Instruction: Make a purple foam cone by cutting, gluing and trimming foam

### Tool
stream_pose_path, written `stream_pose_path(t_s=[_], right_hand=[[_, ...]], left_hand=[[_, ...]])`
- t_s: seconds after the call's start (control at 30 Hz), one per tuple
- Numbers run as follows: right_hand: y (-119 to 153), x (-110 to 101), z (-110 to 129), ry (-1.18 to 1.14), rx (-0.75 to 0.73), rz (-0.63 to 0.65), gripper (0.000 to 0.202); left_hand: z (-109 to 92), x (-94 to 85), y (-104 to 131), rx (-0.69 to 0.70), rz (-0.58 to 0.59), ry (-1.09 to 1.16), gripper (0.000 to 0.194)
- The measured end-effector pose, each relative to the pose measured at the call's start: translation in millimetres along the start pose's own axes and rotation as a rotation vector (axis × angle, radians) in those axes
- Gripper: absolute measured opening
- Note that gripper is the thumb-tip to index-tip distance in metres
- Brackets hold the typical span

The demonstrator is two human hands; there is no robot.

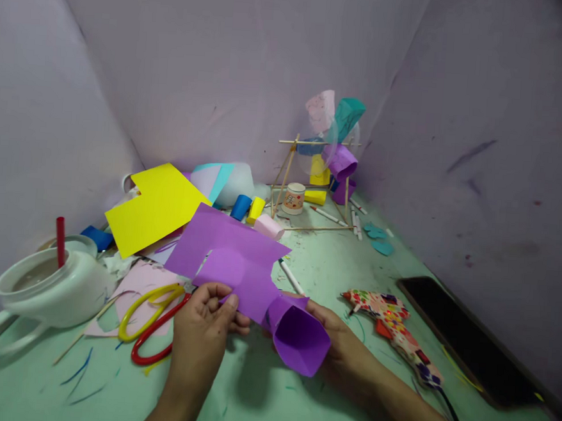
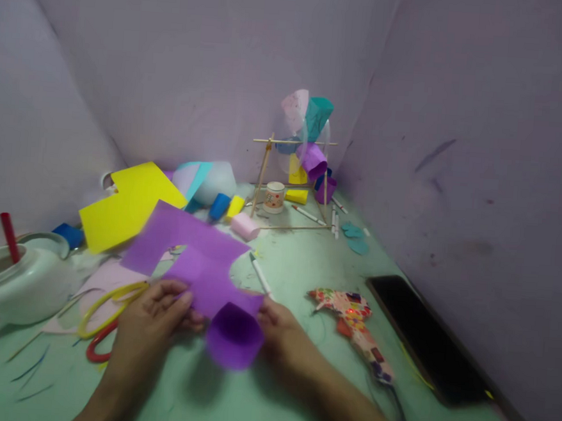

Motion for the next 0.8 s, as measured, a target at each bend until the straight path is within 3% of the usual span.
stream_pose_path(t_s=[0.13, 0.23, 0.3, 0.37, 0.43, 0.47, 0.53, 0.6, 0.7, 0.8], right_hand=[[1, -3, 2, 0.070, 0.002, 0.003, 0.035], [4, -6, 7, 0.116, -0.044, -0.016, 0.035], [6, -8, 10, 0.121, -0.062, -0.045, 0.036], [7, -8, 12, 0.111, -0.054, -0.067, 0.038], [7, -8, 11, 0.097, -0.017, -0.088, 0.035], [7, -7, 10, 0.083, 0.013, -0.102, 0.033], [7, -7, 8, 0.043, 0.076, -0.138, 0.029], [7, -7, 8, 0.002, 0.105, -0.175, 0.028], [7, -6, 12, -0.018, 0.064, -0.187, 0.029], [4, -11, 10, -0.053, 0.067, -0.193, 0.028]], left_hand=[[-4, 0.0, 3, 0.034, 0.016, -0.026, 0.036], [-10, -22.8, 1, 0.180, -0.053, -0.186, 0.037], [-14, -50.3, -4, 0.356, -0.132, -0.436, 0.036], [-10, -74.4, -12, 0.518, -0.121, -0.797, 0.035], [-5, -87.1, -18, 0.735, -0.058, -1.074, 0.035], [-1, -87.1, -19, 0.818, 0.028, -1.160, 0.037], [5, -83.6, -22, 0.842, 0.104, -1.332, 0.045], [6, -75.1, -25, 0.760, 0.153, -1.475, 0.054], [-1, -65.5, -29, 0.638, 0.156, -1.581, 0.060], [-10, -66.4, -35, 0.641, 0.099, -1.655, 0.059]])
Point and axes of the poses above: each hand's wrist, its own y-axis away from the middle knuckle, its own x-axis out of the palm, z = x × y, the point moved 5 cm from there along -y, towards the middle knuckle, and after that the axes turned 14 degrees about -z, right-handed, at the moved point
